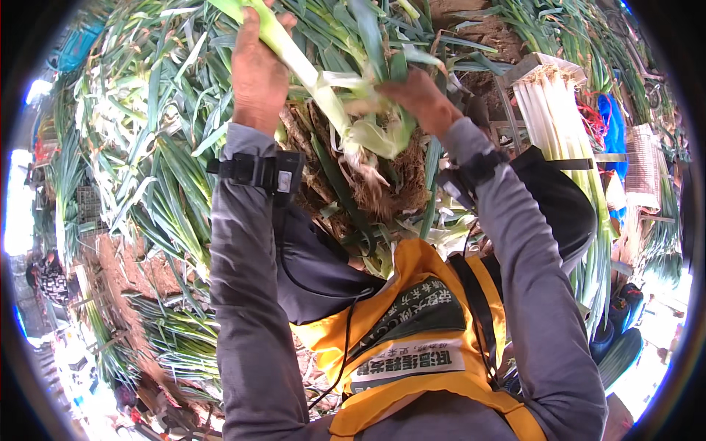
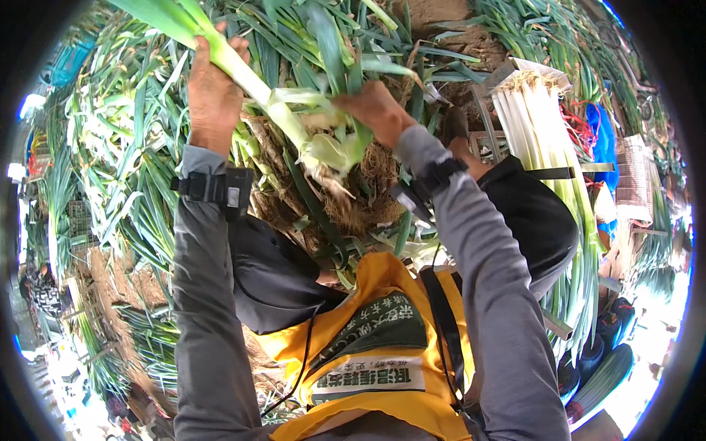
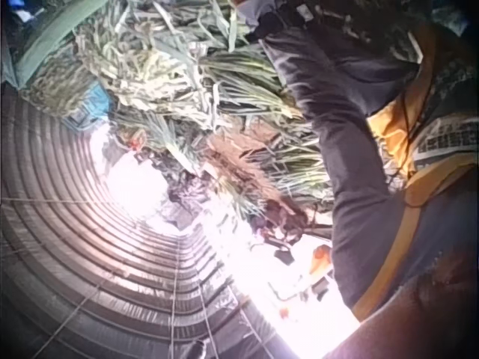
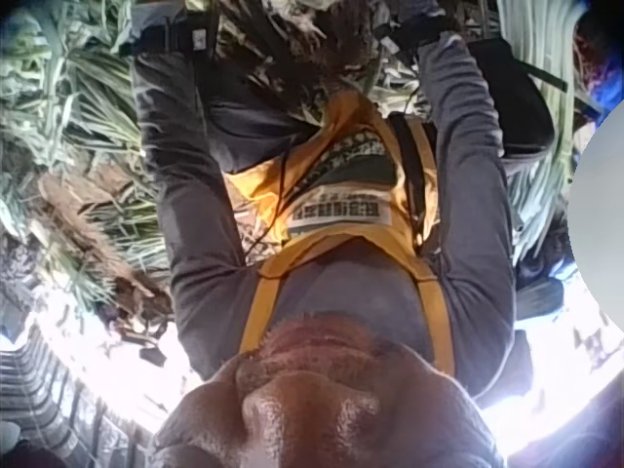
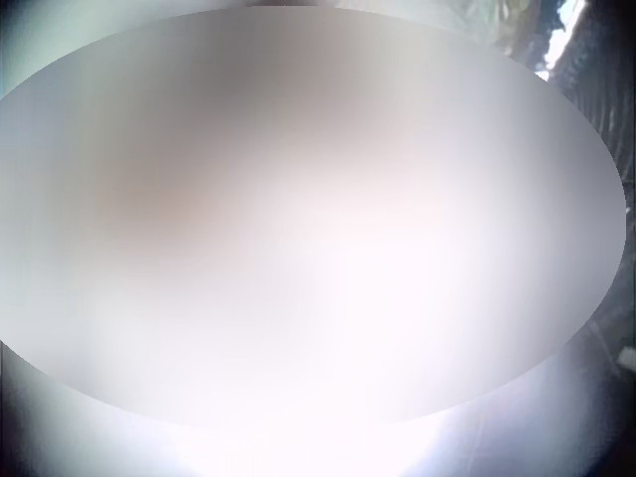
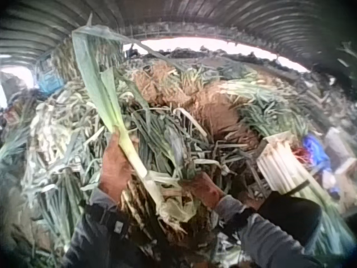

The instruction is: Peeling, trimming, and sorting leeks for storage in a crate.

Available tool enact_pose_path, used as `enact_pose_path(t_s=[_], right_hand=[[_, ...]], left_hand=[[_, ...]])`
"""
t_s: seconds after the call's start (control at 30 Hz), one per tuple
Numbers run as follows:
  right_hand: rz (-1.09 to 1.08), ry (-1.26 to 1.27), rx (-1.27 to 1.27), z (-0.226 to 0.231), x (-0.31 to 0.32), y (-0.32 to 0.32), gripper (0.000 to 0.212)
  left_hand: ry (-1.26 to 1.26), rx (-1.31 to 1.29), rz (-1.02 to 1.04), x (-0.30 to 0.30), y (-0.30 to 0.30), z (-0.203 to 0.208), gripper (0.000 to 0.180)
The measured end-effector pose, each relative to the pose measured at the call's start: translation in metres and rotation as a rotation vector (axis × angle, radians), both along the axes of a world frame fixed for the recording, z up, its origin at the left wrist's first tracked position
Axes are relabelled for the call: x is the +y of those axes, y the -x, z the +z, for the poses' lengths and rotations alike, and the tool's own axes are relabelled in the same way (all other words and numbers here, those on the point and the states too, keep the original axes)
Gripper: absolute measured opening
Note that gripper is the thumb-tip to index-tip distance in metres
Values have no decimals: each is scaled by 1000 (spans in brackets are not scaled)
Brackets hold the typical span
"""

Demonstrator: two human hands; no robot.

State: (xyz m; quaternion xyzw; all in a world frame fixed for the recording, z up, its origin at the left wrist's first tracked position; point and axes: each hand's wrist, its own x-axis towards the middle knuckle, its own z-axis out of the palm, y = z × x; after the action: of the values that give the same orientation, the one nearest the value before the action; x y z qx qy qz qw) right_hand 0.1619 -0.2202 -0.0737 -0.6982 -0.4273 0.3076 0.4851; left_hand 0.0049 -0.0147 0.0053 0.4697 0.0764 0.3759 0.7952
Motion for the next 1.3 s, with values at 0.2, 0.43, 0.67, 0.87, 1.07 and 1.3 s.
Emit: enact_pose_path(t_s=[0.2,0.43,0.67,0.87,1.07,1.3], right_hand=[[-89,428,-170,-125,-89,20,31],[-233,627,-467,-106,-115,41,68],[-93,-251,-873,72,17,52,57],[82,-181,-1012,30,1,72,29],[295,399,-865,-138,-156,77,29],[159,543,-611,-57,-120,72,72]], left_hand=[[28,-145,18,24,12,16,48],[84,-85,64,21,3,0,51],[67,-104,73,1,-21,4,50],[46,-147,144,32,10,5,46],[25,-177,225,46,13,6,43],[94,-146,328,67,32,-2,35]])
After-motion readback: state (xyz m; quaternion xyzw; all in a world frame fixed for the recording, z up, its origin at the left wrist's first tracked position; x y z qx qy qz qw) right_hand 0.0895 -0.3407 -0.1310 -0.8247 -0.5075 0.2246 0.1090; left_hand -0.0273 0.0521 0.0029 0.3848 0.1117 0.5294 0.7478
